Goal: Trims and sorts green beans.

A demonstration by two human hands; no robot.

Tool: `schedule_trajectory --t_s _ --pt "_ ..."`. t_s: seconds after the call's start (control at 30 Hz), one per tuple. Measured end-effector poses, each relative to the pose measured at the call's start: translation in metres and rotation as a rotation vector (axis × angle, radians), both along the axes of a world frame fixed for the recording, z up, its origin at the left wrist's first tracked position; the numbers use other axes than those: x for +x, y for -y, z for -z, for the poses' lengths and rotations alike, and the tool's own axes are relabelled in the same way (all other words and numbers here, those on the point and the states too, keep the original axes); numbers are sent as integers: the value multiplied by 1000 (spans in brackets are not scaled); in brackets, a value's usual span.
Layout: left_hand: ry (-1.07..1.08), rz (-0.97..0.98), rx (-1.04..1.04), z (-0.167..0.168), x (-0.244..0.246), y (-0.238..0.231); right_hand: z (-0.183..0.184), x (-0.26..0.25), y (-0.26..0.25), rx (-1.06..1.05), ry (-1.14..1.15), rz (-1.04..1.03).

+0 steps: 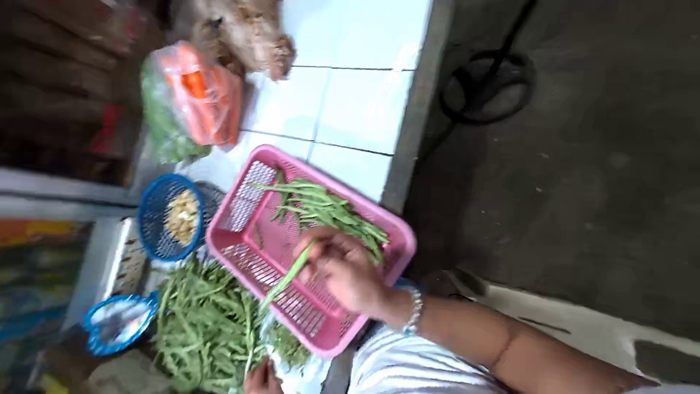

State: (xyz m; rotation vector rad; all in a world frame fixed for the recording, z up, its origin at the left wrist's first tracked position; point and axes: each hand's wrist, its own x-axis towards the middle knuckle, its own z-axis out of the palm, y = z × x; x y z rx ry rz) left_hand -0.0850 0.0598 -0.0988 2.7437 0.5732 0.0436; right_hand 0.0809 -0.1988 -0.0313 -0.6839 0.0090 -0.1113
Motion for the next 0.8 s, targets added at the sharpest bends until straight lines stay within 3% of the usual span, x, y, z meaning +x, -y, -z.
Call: schedule_trajectory --t_s 0.13,0.33,0.6,0.73,0.8 --pt "158 -62 -192 -10 20 33 3 -1 -9 -26 -32 -57" --pt "565 -82 -918 -34 20 84 7 -11 -32 -89 -107 -265" --pt "638 -490 -719 -26 8 101 10 -25 -58 -122 -106 -480" --pt "533 -518 -726 -23 -1 100 10 -29 -65 -162 -43 -548" --pt "546 -519 -773 -23 -3 101 15 -33 -67 -319 61 -623"
